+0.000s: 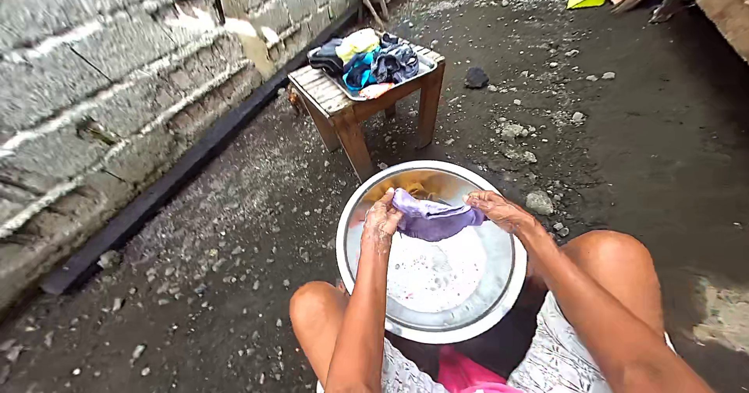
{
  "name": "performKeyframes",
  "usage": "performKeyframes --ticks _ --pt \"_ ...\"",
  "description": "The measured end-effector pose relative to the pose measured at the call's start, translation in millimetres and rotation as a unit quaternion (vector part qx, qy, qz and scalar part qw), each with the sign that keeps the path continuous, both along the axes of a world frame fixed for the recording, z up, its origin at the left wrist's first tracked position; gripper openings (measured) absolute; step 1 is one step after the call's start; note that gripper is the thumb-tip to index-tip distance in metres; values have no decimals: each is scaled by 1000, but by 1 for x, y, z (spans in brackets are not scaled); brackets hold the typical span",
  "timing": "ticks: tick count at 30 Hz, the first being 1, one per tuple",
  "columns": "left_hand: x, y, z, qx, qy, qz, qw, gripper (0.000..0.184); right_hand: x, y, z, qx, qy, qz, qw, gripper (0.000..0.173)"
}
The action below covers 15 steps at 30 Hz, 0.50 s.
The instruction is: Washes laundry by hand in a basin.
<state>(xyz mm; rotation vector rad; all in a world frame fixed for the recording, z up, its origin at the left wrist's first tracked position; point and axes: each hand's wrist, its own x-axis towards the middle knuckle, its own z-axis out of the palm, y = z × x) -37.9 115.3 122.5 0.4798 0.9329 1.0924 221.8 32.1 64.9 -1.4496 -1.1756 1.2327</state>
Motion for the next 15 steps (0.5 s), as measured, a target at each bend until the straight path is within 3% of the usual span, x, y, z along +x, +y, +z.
performKeyframes --ticks 2,4,6,8,10,12,15 --pt "-6 6 34 60 16 -22 998 22 -4 -1 20 0 12 93 996 24" --pt "-13 13 41 157 -27 -49 986 15 -8 -2 37 23 44 142 989 23" --pt "-21 24 9 251 -49 -131 958 44 -17 -2 44 52 79 193 977 19" --pt "-18 16 -28 207 -45 -200 956 83 -25 -1 43 41 60 255 964 14" --pt "-5 -1 -39 143 -35 -227 963 91 -26 7 37 -16 -3 289 957 19" --pt "0 -12 -44 133 17 -246 960 89 -28 10 27 -91 -41 230 968 26" --pt "0 -12 -48 156 59 -267 949 88 -31 20 19 -155 -58 48 985 35"
